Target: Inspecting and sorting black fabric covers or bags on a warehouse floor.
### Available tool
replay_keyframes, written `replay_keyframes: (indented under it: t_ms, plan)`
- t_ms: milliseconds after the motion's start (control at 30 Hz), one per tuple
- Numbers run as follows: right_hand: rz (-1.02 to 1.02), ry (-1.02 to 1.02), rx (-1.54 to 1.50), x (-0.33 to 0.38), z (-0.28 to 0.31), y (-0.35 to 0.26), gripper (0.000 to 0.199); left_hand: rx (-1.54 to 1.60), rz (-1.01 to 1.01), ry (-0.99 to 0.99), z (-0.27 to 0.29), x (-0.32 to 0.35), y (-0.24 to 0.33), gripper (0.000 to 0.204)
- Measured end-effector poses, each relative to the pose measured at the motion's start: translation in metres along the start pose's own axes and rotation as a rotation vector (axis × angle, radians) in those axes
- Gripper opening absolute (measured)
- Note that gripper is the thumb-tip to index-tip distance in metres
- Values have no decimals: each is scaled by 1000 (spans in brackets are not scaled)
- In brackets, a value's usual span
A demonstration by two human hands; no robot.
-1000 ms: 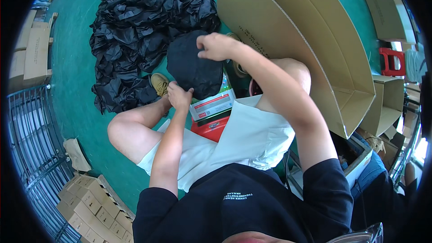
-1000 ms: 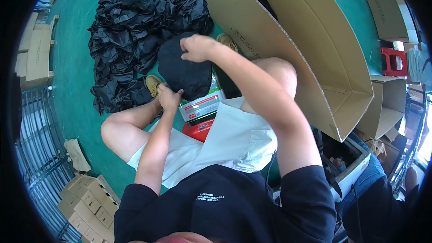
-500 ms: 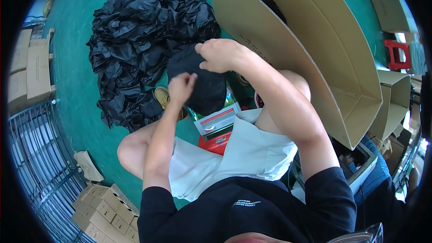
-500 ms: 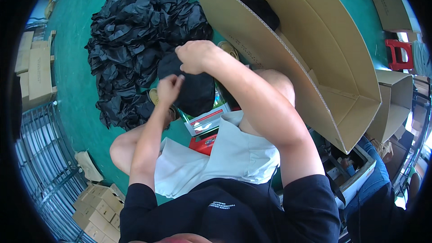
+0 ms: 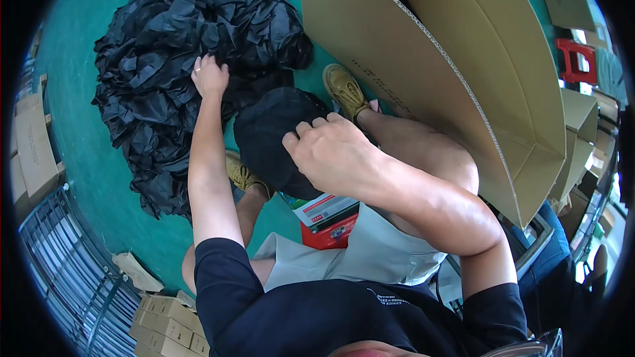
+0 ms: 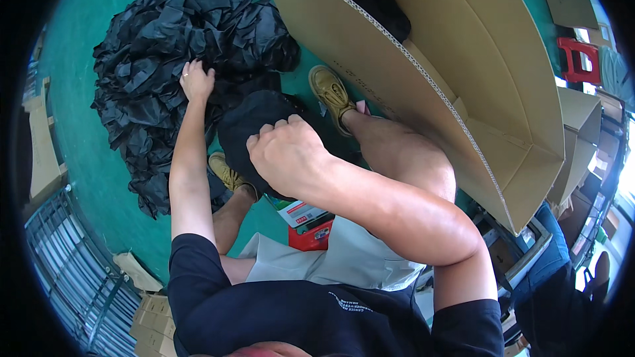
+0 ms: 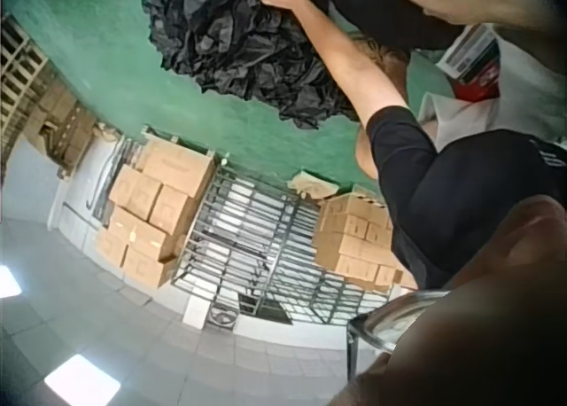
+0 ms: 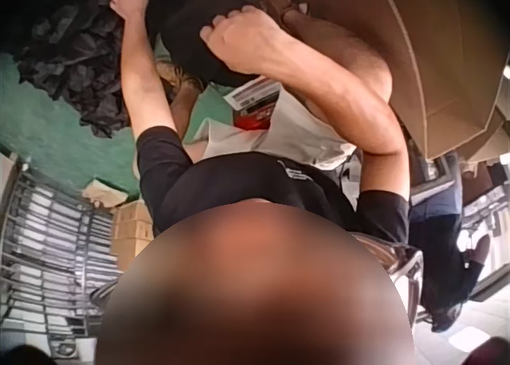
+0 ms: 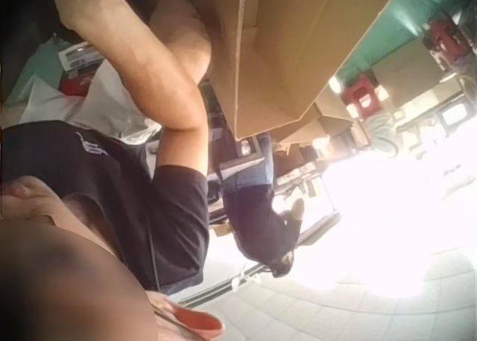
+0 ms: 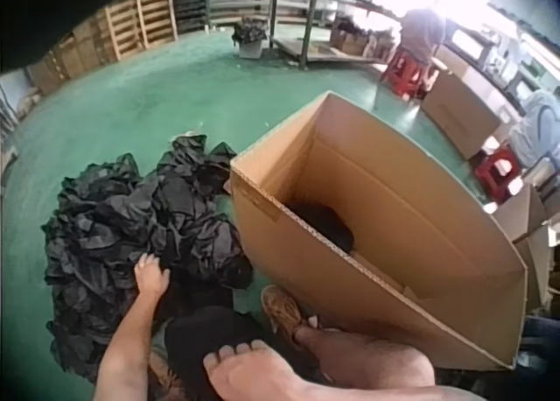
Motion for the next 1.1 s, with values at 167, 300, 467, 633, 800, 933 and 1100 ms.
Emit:
replay_keyframes:
  t_ms: [167, 300, 467, 633, 800, 933, 1100]
  plan:
    - [-18, 45, 2, -9, -6, 2, 23, 344, 106, 412, 59, -32, -15, 21]
    - [7, -163, -35, -21, -7, -7, 30, 452, 83, 642, 166, -32, -24, 22]
    - [10, -116, -147, -29, 2, -8, 32, 1030, -75, 647, 292, 20, 31, 22]
    - [-82, 112, -539, -36, 20, -5, 66, 1219, -205, 632, 355, 158, 116, 10]
    - [24, 127, -884, -46, 18, -34, 71, 962, -531, 368, 327, 248, 173, 15]
    - [93, -41, -1485, -35, 8, -35, 22, 861, -703, 367, 319, 257, 197, 22]
    - [42, -204, -2029, -43, -2, -40, 13, 770, -882, 379, 319, 262, 200, 20]
Point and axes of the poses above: each hand's wrist, its own x-axis away from the middle knuckle, its own z-axis out of the back of the hand, y = z × x, the point moved 5 cm from there along -x, towards the middle knuckle, and after that the axes turned 14 degrees about x, right-handed, at the moved point
